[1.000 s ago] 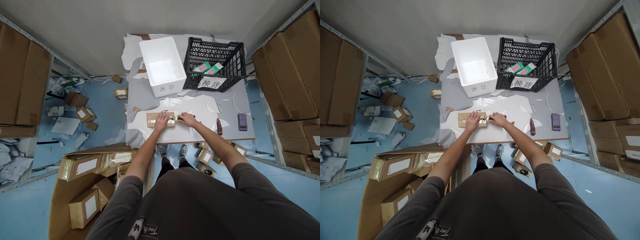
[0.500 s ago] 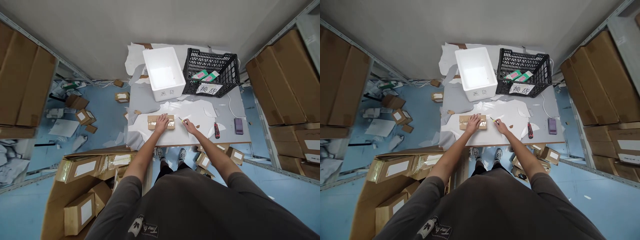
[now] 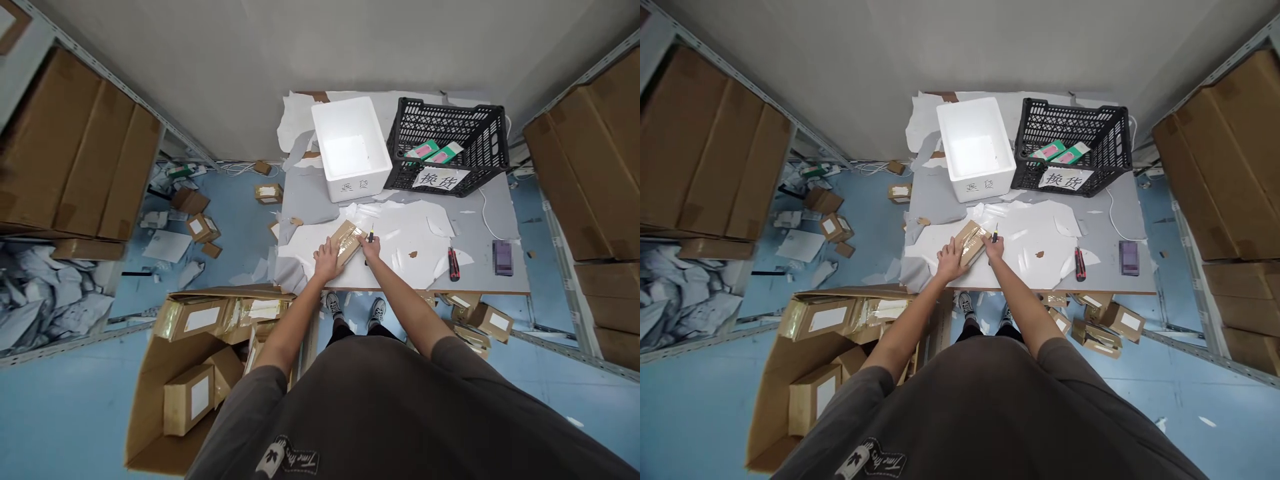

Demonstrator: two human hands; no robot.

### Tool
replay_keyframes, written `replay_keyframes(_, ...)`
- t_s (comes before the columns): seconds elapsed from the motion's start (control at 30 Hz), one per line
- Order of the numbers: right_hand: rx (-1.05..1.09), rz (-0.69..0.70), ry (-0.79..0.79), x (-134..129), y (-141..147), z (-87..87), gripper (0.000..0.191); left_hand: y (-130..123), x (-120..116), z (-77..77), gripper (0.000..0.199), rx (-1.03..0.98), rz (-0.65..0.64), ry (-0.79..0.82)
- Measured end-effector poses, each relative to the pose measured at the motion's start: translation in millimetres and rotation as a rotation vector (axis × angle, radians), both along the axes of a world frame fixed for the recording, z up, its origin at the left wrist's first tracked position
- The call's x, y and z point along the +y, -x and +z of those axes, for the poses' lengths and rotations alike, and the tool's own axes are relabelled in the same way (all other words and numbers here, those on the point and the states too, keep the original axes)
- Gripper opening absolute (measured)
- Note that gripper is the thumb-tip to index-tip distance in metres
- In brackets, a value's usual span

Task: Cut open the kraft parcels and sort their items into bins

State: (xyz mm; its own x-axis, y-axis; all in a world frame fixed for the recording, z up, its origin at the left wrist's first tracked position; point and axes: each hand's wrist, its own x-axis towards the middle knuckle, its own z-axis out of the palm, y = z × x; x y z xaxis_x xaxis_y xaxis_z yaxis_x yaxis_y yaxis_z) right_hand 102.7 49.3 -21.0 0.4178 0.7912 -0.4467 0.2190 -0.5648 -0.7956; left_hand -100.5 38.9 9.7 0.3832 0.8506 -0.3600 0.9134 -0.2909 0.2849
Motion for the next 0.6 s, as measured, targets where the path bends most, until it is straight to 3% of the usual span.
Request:
replay_keyframes(0.1,0.083,-0.119,-0.026,6.2,-5.8,1.9,0.056,-15.5,-9.8,-13.4,0.1,-0.2,0.254,0.065)
replay_keyframes(0.23,0.037,-0.183,-0.019,-12.0,-29.9,3.0,0.063,-18.1,-14.4,-38.3,0.095,-0.59,0.502,0.228)
replay_keyframes(0.3,0.021,-0.168,0.041,-25.9,-38.0,0.9,0.065,-14.1,-22.9,-52.5,0.088,-0.719,0.593,0.317)
replay_keyframes(0.4,0.13,-0.098,0.161,-43.9,-35.7,-4.7,0.053,-10.9,-37.1,-69.1,0.076,-0.814,0.725,0.402)
replay_keyframes(0.5,0.229,-0.116,0.186,-51.9,-26.6,-6.1,0.044,-14.4,-38.9,-74.0,0.067,-0.865,0.777,0.396)
replay_keyframes(0.6,0.236,-0.121,0.08,-46.4,-26.0,3.6,0.047,-19.7,-30.9,-70.5,0.061,-0.98,0.828,0.363)
